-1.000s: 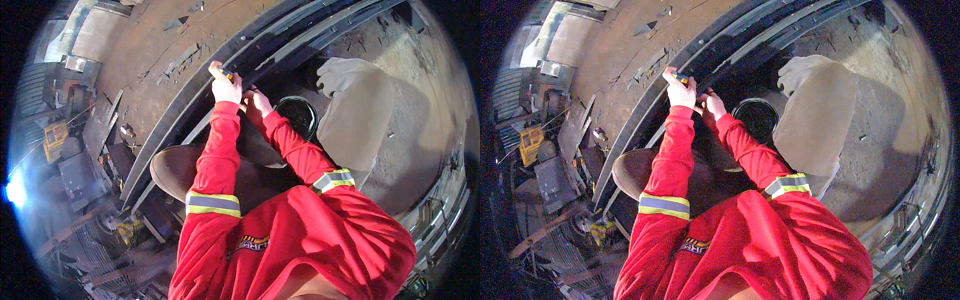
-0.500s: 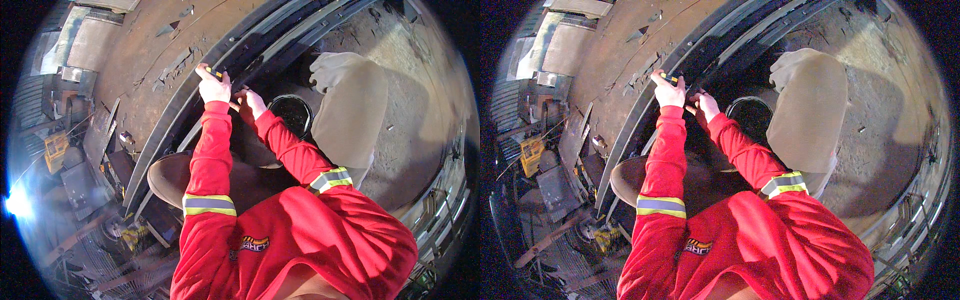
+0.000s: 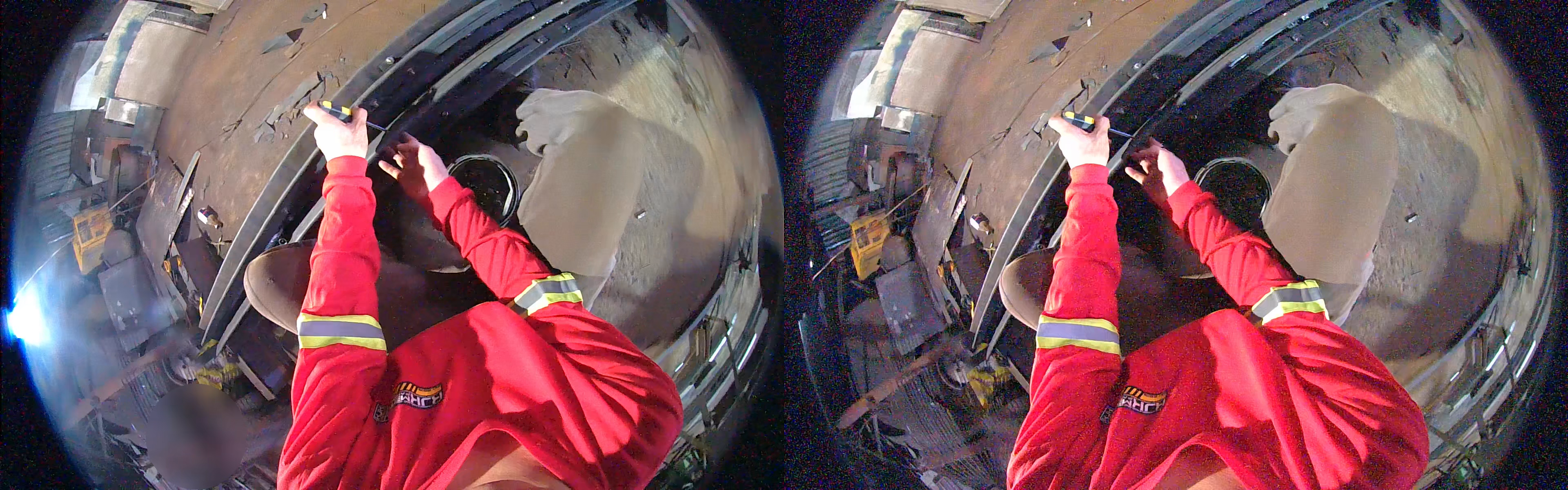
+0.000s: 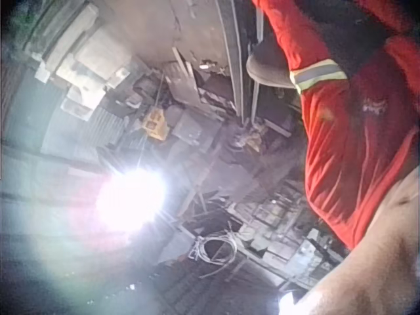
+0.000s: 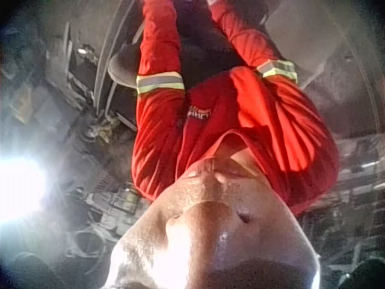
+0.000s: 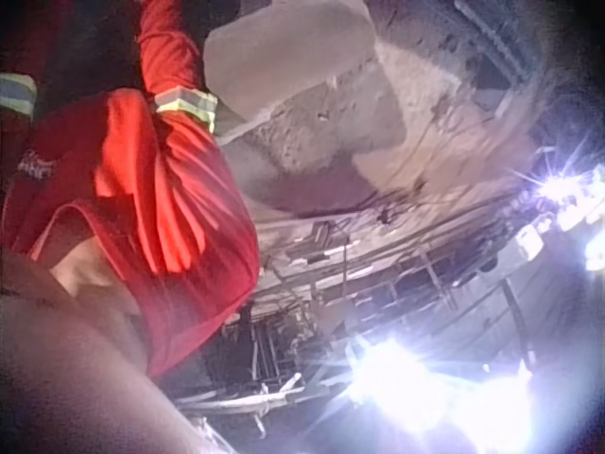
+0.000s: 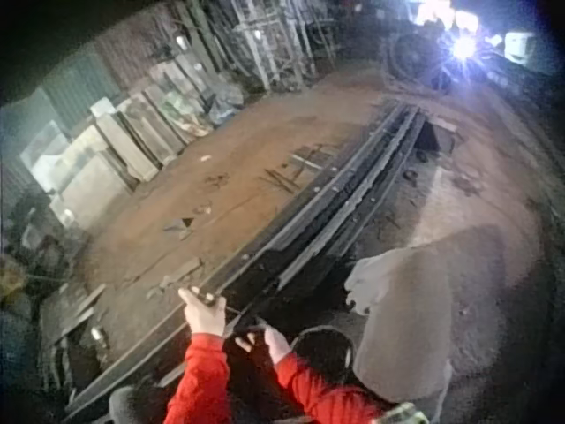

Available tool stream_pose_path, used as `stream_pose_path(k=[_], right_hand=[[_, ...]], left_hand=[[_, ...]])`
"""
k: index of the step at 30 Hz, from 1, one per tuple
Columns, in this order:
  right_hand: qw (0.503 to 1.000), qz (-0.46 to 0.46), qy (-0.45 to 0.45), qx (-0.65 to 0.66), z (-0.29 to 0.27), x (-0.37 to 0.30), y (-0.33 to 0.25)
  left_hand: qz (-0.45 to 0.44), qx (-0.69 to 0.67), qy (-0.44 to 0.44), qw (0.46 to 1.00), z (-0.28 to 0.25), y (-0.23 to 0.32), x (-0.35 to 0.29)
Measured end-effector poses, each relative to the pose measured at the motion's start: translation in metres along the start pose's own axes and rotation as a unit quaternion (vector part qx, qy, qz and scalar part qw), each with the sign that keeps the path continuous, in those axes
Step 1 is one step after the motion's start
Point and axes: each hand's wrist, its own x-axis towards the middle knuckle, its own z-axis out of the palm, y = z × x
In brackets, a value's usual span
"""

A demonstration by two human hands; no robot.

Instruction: The person sits on the floor and assembles a long metal frame by hand, inserting fasteners into pre-drilled holes and tightening them with a screwdriver. They repeatedly adjust the frame's alignment and check the fit of the components.

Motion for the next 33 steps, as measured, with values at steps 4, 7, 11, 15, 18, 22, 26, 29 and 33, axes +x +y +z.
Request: stream_pose_path(k=[4,7,11,15,18,22,26,29,33], right_hand=[[0.956,0.049,0.022,-0.289,-0.017,-0.014,-0.024],[0.603,-0.026,-0.032,-0.797,-0.063,-0.012,-0.069],[0.389,0.080,0.087,-0.914,-0.063,-0.032,-0.083],[0.356,0.110,0.096,-0.923,-0.079,-0.017,-0.064],[0.317,0.075,0.083,-0.942,-0.167,0.021,-0.052],[0.229,-0.111,0.011,-0.967,-0.246,0.011,-0.056],[0.213,0.098,0.057,-0.970,-0.201,0.028,-0.042],[0.166,0.188,0.062,-0.966,-0.175,0.031,-0.043],[0.230,0.060,0.123,-0.963,-0.245,0.057,-0.070]], left_hand=[[-0.012,-0.025,-0.001,1.000,-0.006,-0.014,0.025],[-0.073,-0.249,0.008,0.966,-0.047,0.040,0.051],[0.094,-0.267,0.070,0.957,-0.146,0.084,0.129],[0.138,-0.214,0.109,0.961,-0.214,0.049,0.149],[0.065,-0.196,0.011,0.978,-0.224,-0.044,0.123],[-0.107,-0.254,-0.195,0.941,-0.216,-0.128,0.105],[-0.020,-0.029,-0.253,0.967,-0.210,-0.186,0.089],[-0.023,0.103,-0.283,0.953,-0.212,-0.206,0.083],[-0.004,0.163,-0.304,0.939,-0.200,-0.189,0.089]])
